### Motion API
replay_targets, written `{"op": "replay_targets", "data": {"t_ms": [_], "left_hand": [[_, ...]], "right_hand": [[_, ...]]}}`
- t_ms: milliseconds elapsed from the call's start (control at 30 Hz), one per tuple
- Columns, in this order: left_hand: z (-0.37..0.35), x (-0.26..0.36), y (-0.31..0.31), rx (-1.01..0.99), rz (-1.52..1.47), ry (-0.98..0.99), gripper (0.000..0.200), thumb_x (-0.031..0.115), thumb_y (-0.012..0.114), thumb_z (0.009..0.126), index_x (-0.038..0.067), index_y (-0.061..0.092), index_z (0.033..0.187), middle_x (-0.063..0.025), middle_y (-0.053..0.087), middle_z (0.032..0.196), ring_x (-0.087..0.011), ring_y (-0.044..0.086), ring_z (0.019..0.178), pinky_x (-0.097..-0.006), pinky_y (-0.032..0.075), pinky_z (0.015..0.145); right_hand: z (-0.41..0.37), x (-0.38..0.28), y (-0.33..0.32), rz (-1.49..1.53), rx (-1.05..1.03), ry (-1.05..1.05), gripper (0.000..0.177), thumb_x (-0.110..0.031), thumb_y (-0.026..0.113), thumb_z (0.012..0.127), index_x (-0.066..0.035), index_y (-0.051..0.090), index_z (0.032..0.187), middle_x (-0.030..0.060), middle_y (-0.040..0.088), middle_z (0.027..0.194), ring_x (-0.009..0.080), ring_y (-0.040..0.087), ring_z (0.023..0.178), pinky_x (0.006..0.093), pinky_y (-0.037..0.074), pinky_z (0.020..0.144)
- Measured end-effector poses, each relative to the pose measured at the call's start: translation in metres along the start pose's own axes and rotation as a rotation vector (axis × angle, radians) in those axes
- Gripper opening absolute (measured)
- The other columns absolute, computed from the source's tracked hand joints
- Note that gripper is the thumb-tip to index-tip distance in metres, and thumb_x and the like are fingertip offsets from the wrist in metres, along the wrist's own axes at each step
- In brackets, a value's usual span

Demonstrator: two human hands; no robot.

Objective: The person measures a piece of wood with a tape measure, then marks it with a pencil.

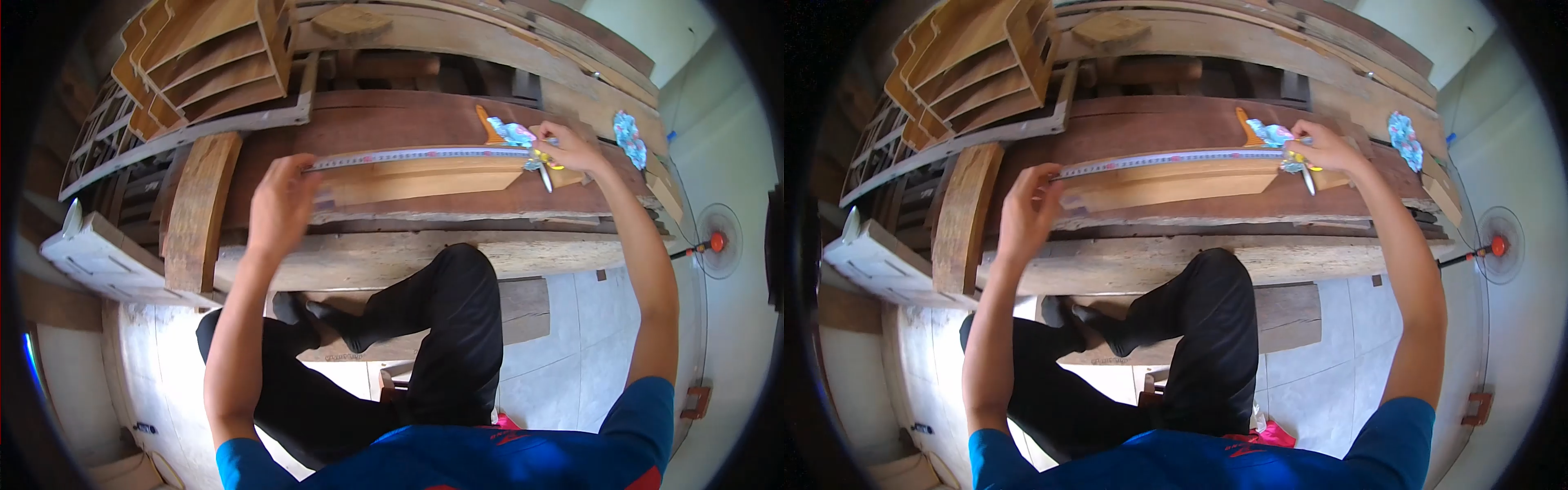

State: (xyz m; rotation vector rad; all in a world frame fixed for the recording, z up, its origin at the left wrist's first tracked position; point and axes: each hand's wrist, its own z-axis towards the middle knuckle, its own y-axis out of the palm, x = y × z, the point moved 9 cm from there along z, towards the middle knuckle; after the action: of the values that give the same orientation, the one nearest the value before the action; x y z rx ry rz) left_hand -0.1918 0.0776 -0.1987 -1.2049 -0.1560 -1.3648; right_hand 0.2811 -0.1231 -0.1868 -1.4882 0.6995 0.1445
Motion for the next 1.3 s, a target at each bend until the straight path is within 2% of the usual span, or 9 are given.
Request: {"op": "replay_targets", "data": {"t_ms": [67, 133, 200, 233, 433, 567, 700, 933, 1300], "left_hand": [[0.016, -0.025, -0.003, -0.008, -0.079, 0.029, 0.028, 0.009, 0.077, 0.091, 0.003, 0.071, 0.118, -0.0125, 0.070, 0.104, -0.0235, 0.071, 0.087, -0.0351, 0.058, 0.078], [0.025, -0.033, -0.006, -0.067, -0.074, 0.011, 0.032, 0.009, 0.078, 0.092, 0.004, 0.071, 0.122, -0.0090, 0.069, 0.104, -0.0170, 0.071, 0.091, -0.0312, 0.059, 0.081], [0.028, -0.038, -0.002, -0.152, -0.018, -0.031, 0.031, 0.007, 0.075, 0.094, 0.003, 0.070, 0.124, -0.0065, 0.068, 0.104, -0.0145, 0.070, 0.092, -0.0297, 0.058, 0.083], [0.028, -0.042, -0.001, -0.168, -0.023, -0.089, 0.024, 0.006, 0.076, 0.092, 0.003, 0.071, 0.115, -0.0051, 0.068, 0.103, -0.0138, 0.069, 0.092, -0.0296, 0.058, 0.083], [0.026, -0.013, -0.011, -0.164, 0.016, 0.088, 0.017, 0.007, 0.079, 0.087, 0.001, 0.068, 0.099, -0.0080, 0.069, 0.098, -0.0205, 0.071, 0.083, -0.0316, 0.057, 0.079], [0.014, -0.013, -0.014, -0.178, 0.129, 0.071, 0.014, 0.008, 0.079, 0.087, 0.006, 0.071, 0.099, -0.0051, 0.068, 0.101, -0.0197, 0.071, 0.081, -0.0300, 0.055, 0.074], [0.005, -0.021, -0.014, -0.097, 0.077, 0.109, 0.013, 0.004, 0.079, 0.088, 0.005, 0.073, 0.098, -0.0051, 0.070, 0.106, -0.0167, 0.072, 0.082, -0.0288, 0.057, 0.073], [0.008, -0.041, -0.012, -0.034, -0.086, 0.108, 0.011, -0.002, 0.075, 0.090, 0.001, 0.072, 0.100, -0.0066, 0.072, 0.119, -0.0138, 0.073, 0.090, -0.0270, 0.058, 0.076], [0.010, -0.063, -0.038, -0.151, 0.016, 0.023, 0.009, 0.003, 0.075, 0.092, 0.003, 0.073, 0.102, -0.0041, 0.074, 0.108, -0.0121, 0.070, 0.084, -0.0259, 0.055, 0.071]], "right_hand": [[-0.003, -0.002, 0.002, 0.040, -0.021, 0.123, 0.043, -0.043, 0.078, 0.094, -0.004, 0.062, 0.103, 0.0086, 0.068, 0.095, 0.0169, 0.066, 0.091, 0.0358, 0.054, 0.078], [0.001, -0.007, -0.003, -0.098, 0.004, -0.011, 0.048, -0.046, 0.080, 0.091, -0.003, 0.063, 0.104, 0.0104, 0.070, 0.096, 0.0219, 0.067, 0.099, 0.0395, 0.052, 0.087], [-0.002, -0.013, -0.002, -0.156, 0.012, -0.114, 0.049, -0.047, 0.080, 0.091, -0.003, 0.064, 0.104, 0.0120, 0.071, 0.101, 0.0235, 0.067, 0.099, 0.0404, 0.053, 0.087], [-0.005, -0.014, -0.002, -0.154, -0.001, -0.119, 0.048, -0.047, 0.080, 0.091, -0.004, 0.065, 0.106, 0.0122, 0.071, 0.105, 0.0241, 0.067, 0.101, 0.0402, 0.053, 0.088], [-0.030, -0.033, -0.001, -0.137, -0.064, -0.070, 0.043, -0.038, 0.080, 0.092, -0.006, 0.069, 0.119, 0.0108, 0.071, 0.117, 0.0267, 0.065, 0.111, 0.0369, 0.048, 0.099], [-0.052, -0.050, 0.009, 0.015, 0.116, -0.205, 0.039, -0.026, 0.081, 0.092, -0.004, 0.065, 0.121, 0.0129, 0.069, 0.121, 0.0271, 0.061, 0.121, 0.0385, 0.046, 0.105], [-0.066, -0.046, 0.016, -0.088, 0.326, -0.321, 0.042, -0.025, 0.081, 0.091, -0.004, 0.063, 0.122, 0.0135, 0.064, 0.124, 0.0319, 0.061, 0.120, 0.0387, 0.046, 0.104], [-0.078, -0.018, 0.015, -0.111, 0.426, -0.312, 0.041, -0.021, 0.082, 0.090, -0.006, 0.063, 0.123, 0.0112, 0.062, 0.121, 0.0298, 0.063, 0.115, 0.0380, 0.048, 0.100], [-0.071, -0.013, 0.032, -0.028, 0.435, -0.308, 0.043, -0.027, 0.082, 0.090, -0.009, 0.060, 0.123, 0.0128, 0.062, 0.124, 0.0327, 0.060, 0.121, 0.0400, 0.047, 0.102]]}}
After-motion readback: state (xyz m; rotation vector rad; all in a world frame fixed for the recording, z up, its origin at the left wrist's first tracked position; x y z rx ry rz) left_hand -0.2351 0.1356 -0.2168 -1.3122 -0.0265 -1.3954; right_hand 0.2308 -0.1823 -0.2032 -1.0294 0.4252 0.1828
